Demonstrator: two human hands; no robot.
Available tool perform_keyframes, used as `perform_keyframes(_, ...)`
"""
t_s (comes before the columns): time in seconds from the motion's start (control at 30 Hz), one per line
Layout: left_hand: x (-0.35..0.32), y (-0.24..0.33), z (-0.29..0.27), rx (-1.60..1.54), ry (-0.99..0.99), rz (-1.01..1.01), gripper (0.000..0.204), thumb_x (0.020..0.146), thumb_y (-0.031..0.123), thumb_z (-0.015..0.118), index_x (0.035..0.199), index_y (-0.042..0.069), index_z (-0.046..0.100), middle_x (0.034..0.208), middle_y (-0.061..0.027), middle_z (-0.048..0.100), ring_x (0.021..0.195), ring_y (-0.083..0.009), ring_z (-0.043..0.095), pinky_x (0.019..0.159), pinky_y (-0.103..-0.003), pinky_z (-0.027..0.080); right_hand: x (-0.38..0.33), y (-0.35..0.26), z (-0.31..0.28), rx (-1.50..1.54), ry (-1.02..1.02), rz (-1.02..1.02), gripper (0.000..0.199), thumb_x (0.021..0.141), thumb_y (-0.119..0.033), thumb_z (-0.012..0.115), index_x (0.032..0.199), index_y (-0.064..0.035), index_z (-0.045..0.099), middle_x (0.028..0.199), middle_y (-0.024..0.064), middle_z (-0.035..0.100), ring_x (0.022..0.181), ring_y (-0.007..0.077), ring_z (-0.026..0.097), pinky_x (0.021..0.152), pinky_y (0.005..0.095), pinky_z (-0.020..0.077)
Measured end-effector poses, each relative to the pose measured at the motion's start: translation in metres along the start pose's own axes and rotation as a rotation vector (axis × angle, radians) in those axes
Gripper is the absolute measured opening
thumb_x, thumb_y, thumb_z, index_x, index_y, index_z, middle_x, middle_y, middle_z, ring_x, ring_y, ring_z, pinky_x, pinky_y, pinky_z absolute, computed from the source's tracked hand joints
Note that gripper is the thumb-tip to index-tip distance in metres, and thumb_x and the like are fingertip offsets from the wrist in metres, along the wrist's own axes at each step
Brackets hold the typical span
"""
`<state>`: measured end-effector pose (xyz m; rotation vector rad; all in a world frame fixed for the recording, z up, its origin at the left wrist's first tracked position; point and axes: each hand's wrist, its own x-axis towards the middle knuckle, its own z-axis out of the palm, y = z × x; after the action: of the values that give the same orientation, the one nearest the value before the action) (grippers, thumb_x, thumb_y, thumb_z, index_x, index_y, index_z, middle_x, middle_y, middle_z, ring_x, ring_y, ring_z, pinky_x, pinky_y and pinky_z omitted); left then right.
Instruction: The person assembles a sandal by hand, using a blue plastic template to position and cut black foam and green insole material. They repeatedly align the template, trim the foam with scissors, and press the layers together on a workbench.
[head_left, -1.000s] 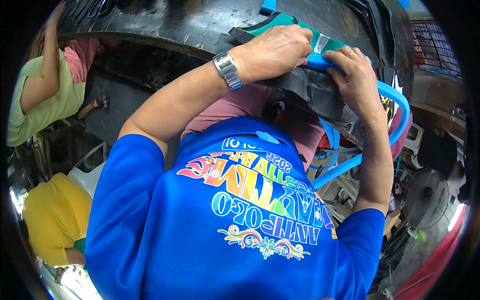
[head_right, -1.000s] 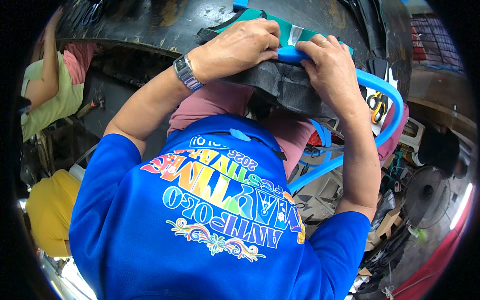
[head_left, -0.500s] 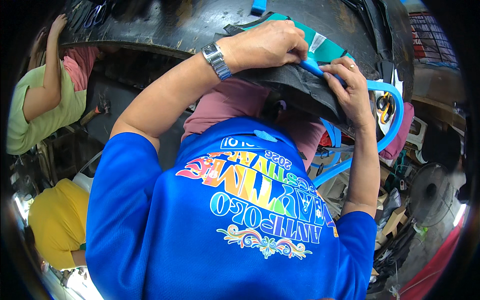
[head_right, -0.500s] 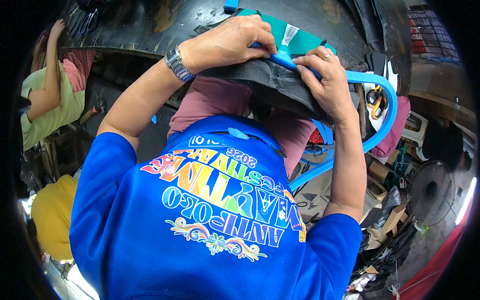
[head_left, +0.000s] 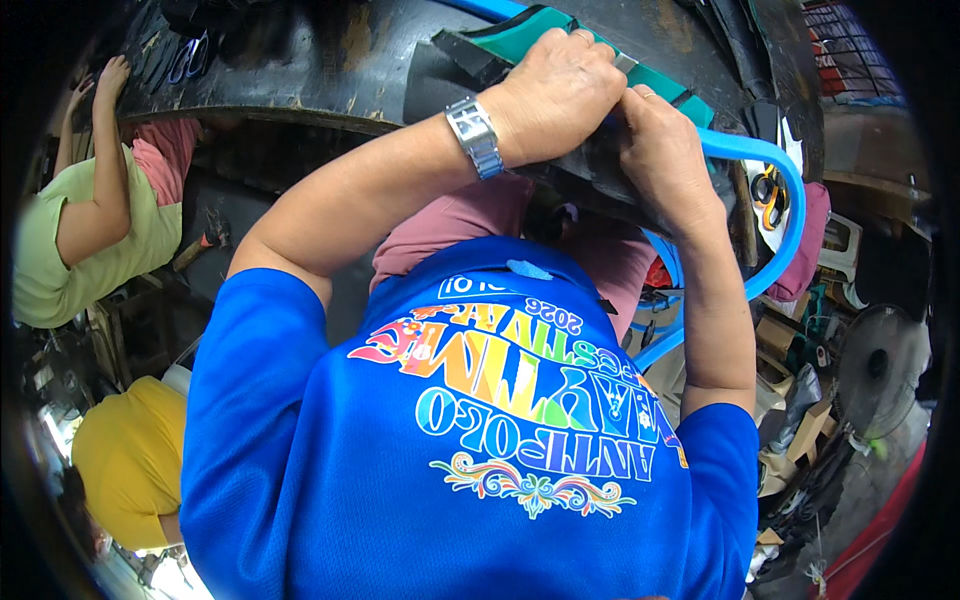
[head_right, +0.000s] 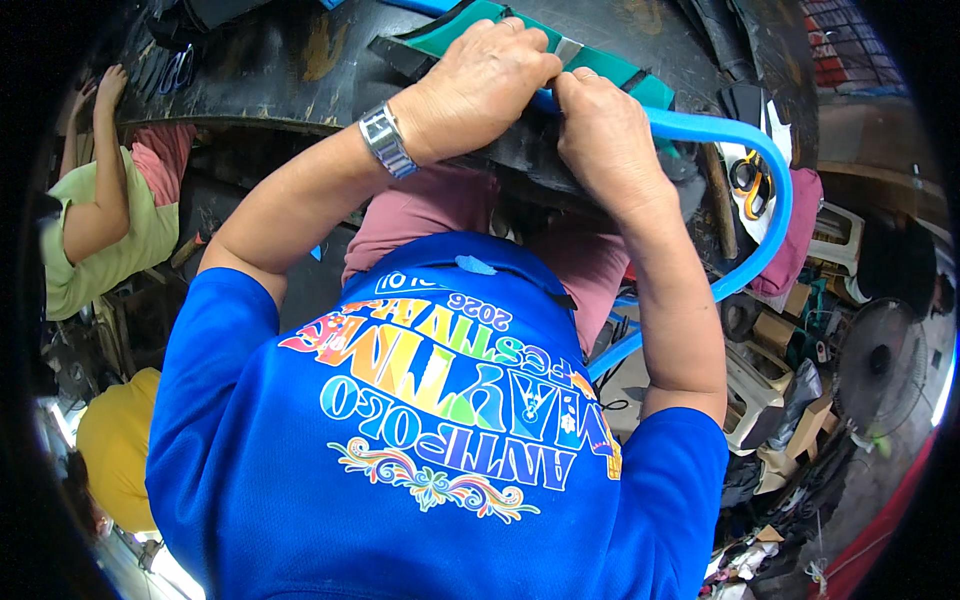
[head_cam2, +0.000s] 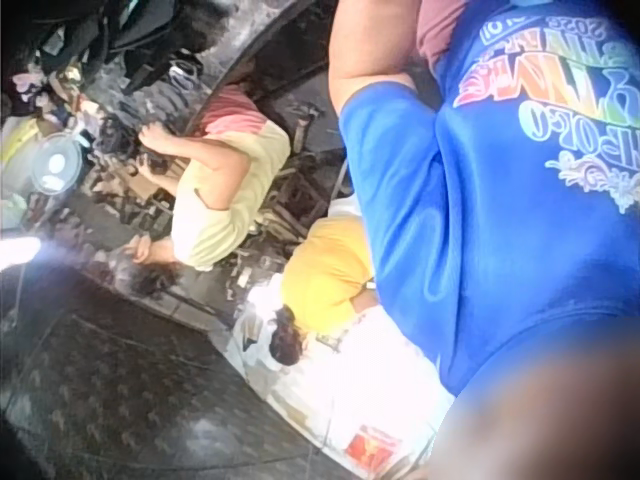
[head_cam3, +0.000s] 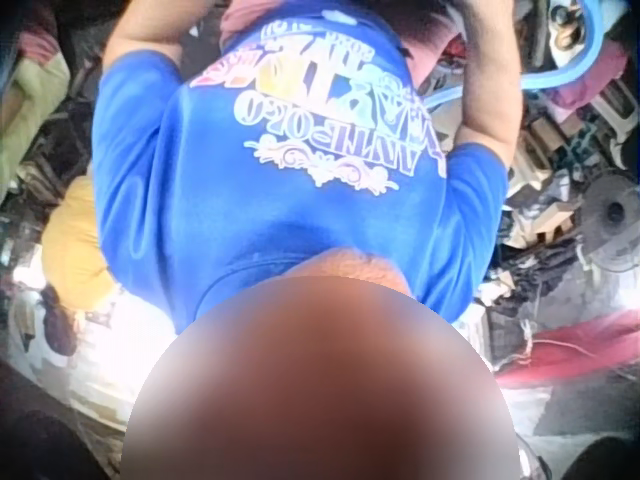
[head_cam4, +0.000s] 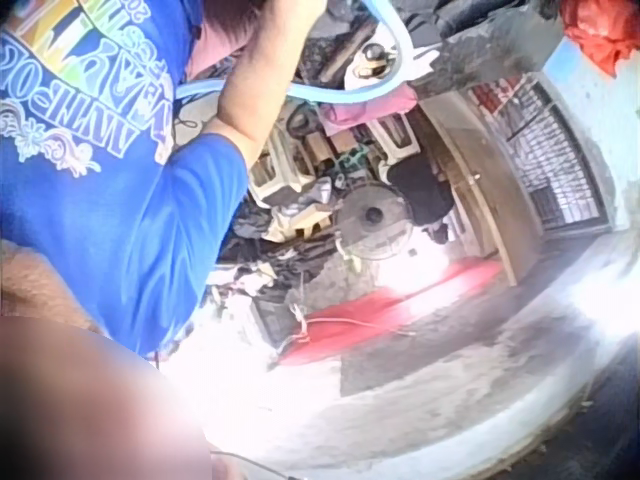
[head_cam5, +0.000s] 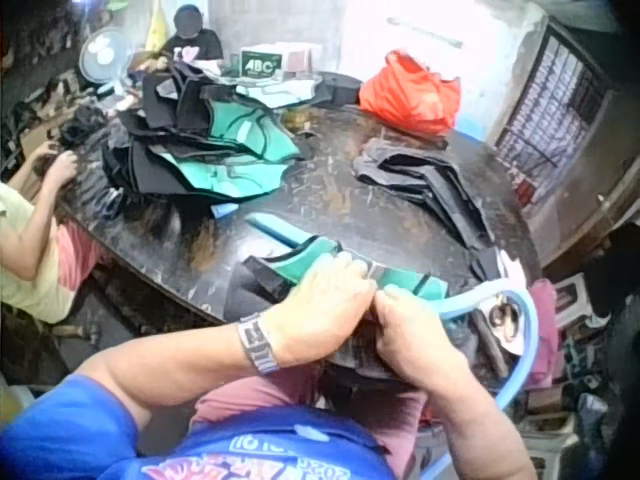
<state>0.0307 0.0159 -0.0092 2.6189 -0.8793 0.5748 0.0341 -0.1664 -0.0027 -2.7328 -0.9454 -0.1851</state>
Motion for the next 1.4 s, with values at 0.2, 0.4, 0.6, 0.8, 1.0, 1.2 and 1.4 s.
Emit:
perform_keyframes(0.2,0.010,0.009,-0.010,-0.025,-0.160,0.012,0.012,0.082,0.007,0.066,0.089,0.003,0.074,0.088,-0.0167,0.071,0.090,-0.0321,0.070,0.078,-0.041,0.056,-0.006,0.029,-0.002,0.642,-0.046,0.144,0.020,0.083,-0.007,0.073,0.102,-0.0002,0.070,0.088,0.0151,0.072,0.081,0.0241,0.070,0.078,0.0341,0.0548)
perform_keyframes(0.4,0.008,0.017,-0.009,0.029,-0.225,0.123,0.015,0.082,0.008,0.065,0.090,-0.003,0.072,0.090,-0.0198,0.071,0.091,-0.0334,0.071,0.076,-0.042,0.058,-0.005,0.017,0.018,0.503,0.113,0.216,0.016,0.086,-0.010,0.069,0.100,-0.0014,0.069,0.088,0.0154,0.068,0.079,0.0314,0.066,0.075,0.0403,0.0530)
perform_keyframes(0.6,-0.001,-0.018,-0.019,-0.193,-0.363,0.144,0.029,0.097,0.022,0.060,0.107,-0.003,0.071,0.108,-0.0184,0.067,0.107,-0.0351,0.063,0.090,-0.045,0.052,-0.030,0.000,-0.010,0.333,-0.018,0.031,0.057,0.082,-0.040,0.079,0.121,-0.0003,0.065,0.116,0.0186,0.061,0.111,0.0340,0.058,0.098,0.0440,0.0477)
perform_keyframes(0.8,0.003,-0.030,-0.027,-0.228,-0.458,0.180,0.078,0.076,0.064,0.073,0.106,-0.008,0.072,0.107,-0.0251,0.067,0.105,-0.0385,0.066,0.092,-0.044,0.053,-0.035,-0.017,0.007,0.018,0.058,-0.020,0.046,0.083,-0.024,0.071,0.120,0.0017,0.063,0.115,0.0199,0.064,0.111,0.0384,0.060,0.093,0.0474,0.0514)
perform_keyframes(1.0,0.019,-0.024,-0.019,-0.112,-0.496,0.061,0.063,0.061,0.052,0.089,0.084,-0.005,0.072,0.083,-0.0231,0.071,0.086,-0.0394,0.071,0.080,-0.044,0.057,-0.013,0.022,0.021,0.372,0.246,0.182,0.034,0.086,-0.009,0.059,0.119,-0.0057,0.068,0.095,0.0256,0.071,0.092,0.0441,0.068,0.084,0.0513,0.0537)
perform_keyframes(1.2,0.027,-0.033,-0.008,-0.061,-0.413,0.133,0.023,0.075,0.021,0.083,0.087,0.003,0.074,0.085,-0.0188,0.072,0.087,-0.0378,0.072,0.077,-0.047,0.056,-0.009,0.030,-0.005,0.618,0.068,0.167,0.033,0.086,-0.007,0.064,0.119,-0.0027,0.067,0.097,0.0235,0.071,0.091,0.0428,0.067,0.080,0.0423,0.0525)
perform_keyframes(1.4,0.000,-0.027,-0.001,-0.158,-0.274,0.231,0.014,0.084,0.010,0.071,0.097,0.003,0.071,0.096,-0.0149,0.065,0.096,-0.0344,0.066,0.082,-0.045,0.053,-0.022,0.013,-0.004,0.062,0.037,0.022,0.026,0.081,-0.005,0.070,0.105,-0.0046,0.062,0.096,0.0171,0.066,0.096,0.0395,0.066,0.080,0.0480,0.0533)
